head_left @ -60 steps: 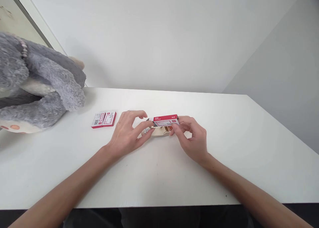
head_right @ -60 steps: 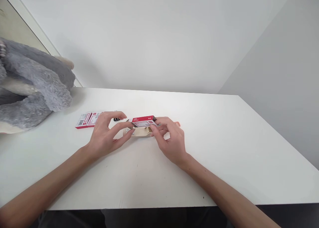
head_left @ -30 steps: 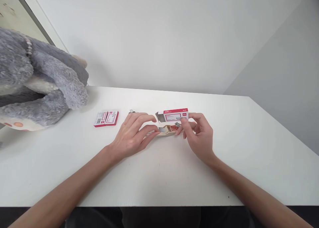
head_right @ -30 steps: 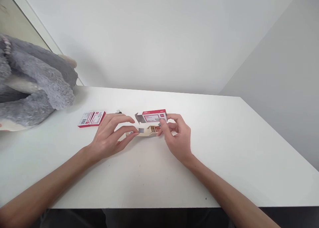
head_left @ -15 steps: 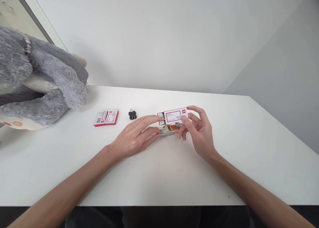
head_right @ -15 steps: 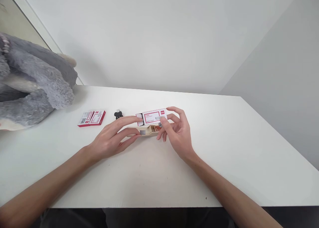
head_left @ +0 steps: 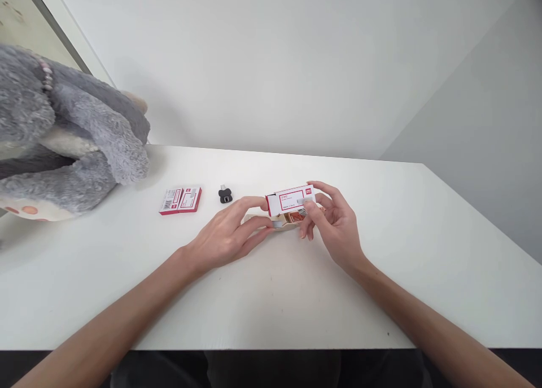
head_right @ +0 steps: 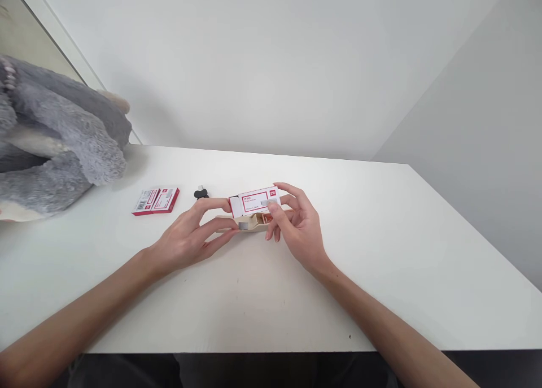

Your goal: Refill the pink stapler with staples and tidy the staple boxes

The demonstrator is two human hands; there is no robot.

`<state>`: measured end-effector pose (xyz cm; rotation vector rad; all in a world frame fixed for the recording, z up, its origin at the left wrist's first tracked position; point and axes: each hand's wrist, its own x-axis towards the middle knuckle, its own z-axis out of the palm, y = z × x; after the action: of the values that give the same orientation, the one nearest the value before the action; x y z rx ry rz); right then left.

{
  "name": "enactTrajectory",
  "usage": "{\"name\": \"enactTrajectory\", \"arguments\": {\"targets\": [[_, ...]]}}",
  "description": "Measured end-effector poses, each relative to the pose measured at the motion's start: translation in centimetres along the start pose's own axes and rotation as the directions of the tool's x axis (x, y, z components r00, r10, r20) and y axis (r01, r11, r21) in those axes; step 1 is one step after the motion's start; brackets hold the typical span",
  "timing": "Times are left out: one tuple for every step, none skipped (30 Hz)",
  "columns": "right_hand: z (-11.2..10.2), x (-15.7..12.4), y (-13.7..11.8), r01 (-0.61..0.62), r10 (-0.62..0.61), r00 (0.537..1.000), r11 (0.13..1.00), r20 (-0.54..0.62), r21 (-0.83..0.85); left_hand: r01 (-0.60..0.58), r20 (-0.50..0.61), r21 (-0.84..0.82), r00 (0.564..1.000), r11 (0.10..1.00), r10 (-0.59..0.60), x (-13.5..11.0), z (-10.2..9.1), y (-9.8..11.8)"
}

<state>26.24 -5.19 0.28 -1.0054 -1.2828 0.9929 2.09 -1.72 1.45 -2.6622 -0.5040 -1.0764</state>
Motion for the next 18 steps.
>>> {"name": "enactTrajectory", "arguments": {"targets": [[0.00, -0.01, 0.02, 0.002, -0.002, 1.000, 1.000, 0.001, -0.001, -0.003, -0.001, 0.005, 1.000, 1.000, 0.003, 0.04, 0.03, -0.01], [0.00, -0.02, 0.03, 0.003, -0.003, 1.000, 1.000, 0.001, -0.001, -0.004, -0.002, 0.011, 1.000, 1.000, 0.004, 0.06, 0.05, -0.02], [0.01, -0.03, 0.03, 0.003, -0.003, 1.000, 1.000, 0.002, 0.000, -0.004, -0.005, 0.015, 1.000, 1.000, 0.004, 0.08, 0.07, -0.03], [0.03, -0.05, 0.01, 0.000, 0.000, 1.000, 1.000, 0.003, 0.000, -0.005, -0.009, 0.017, 1.000, 1.000, 0.005, 0.08, 0.09, -0.04], [0.06, -0.06, -0.02, -0.005, 0.005, 1.000, 1.000, 0.001, 0.001, -0.007, -0.016, 0.014, 1.000, 1.000, 0.007, 0.08, 0.10, -0.06], [0.09, -0.08, -0.06, -0.013, 0.013, 1.000, 1.000, -0.001, 0.002, -0.010, -0.027, 0.011, 1.000, 1.000, 0.010, 0.08, 0.11, -0.08], [0.11, -0.09, -0.11, -0.023, 0.023, 1.000, 1.000, -0.006, 0.004, -0.016, -0.040, 0.005, 0.999, 1.000, 0.016, 0.08, 0.12, -0.10], [0.13, -0.10, -0.17, -0.033, 0.033, 0.999, 0.999, -0.012, 0.007, -0.023, -0.053, 0.000, 0.998, 1.000, 0.023, 0.09, 0.13, -0.11], [0.14, -0.11, -0.23, -0.042, 0.042, 0.999, 0.999, -0.017, 0.012, -0.033, -0.061, -0.004, 0.998, 0.999, 0.033, 0.11, 0.13, -0.13], [0.13, -0.11, -0.29, -0.049, 0.050, 0.999, 0.999, -0.021, 0.017, -0.041, -0.063, -0.005, 0.997, 0.999, 0.041, 0.14, 0.13, -0.13], [0.12, -0.12, -0.35, -0.056, 0.057, 0.998, 0.998, -0.024, 0.023, -0.049, -0.060, -0.005, 0.997, 0.999, 0.048, 0.18, 0.12, -0.13], [0.10, -0.12, -0.41, -0.061, 0.062, 0.998, 0.998, -0.025, 0.028, -0.054, -0.054, -0.006, 0.997, 0.999, 0.053, 0.22, 0.10, -0.12], [0.08, -0.11, -0.45, -0.065, 0.066, 0.998, 0.997, -0.025, 0.033, -0.055, -0.048, -0.006, 0.997, 0.998, 0.055, 0.26, 0.09, -0.11], [0.05, -0.10, -0.49, -0.068, 0.069, 0.997, 0.997, -0.023, 0.037, -0.054, -0.044, -0.005, 0.998, 0.999, 0.054, 0.31, 0.06, -0.09], [0.02, -0.09, -0.52, -0.070, 0.071, 0.997, 0.997, -0.019, 0.040, -0.050, -0.043, -0.004, 0.998, 0.999, 0.050, 0.34, 0.03, -0.07], [-0.01, -0.07, -0.53, -0.070, 0.070, 0.997, 0.997, -0.014, 0.043, -0.047, -0.042, -0.003, 0.998, 0.999, 0.047, 0.36, 0.00, -0.05], [-0.04, -0.05, -0.53, -0.067, 0.067, 0.998, 0.997, -0.008, 0.045, -0.044, -0.041, -0.002, 0.998, 0.999, 0.043, 0.37, -0.03, -0.04], [-0.08, -0.03, -0.52, -0.063, 0.063, 0.998, 0.997, -0.001, 0.044, -0.040, -0.039, -0.001, 0.998, 0.999, 0.040, 0.36, -0.06, -0.04]]}}
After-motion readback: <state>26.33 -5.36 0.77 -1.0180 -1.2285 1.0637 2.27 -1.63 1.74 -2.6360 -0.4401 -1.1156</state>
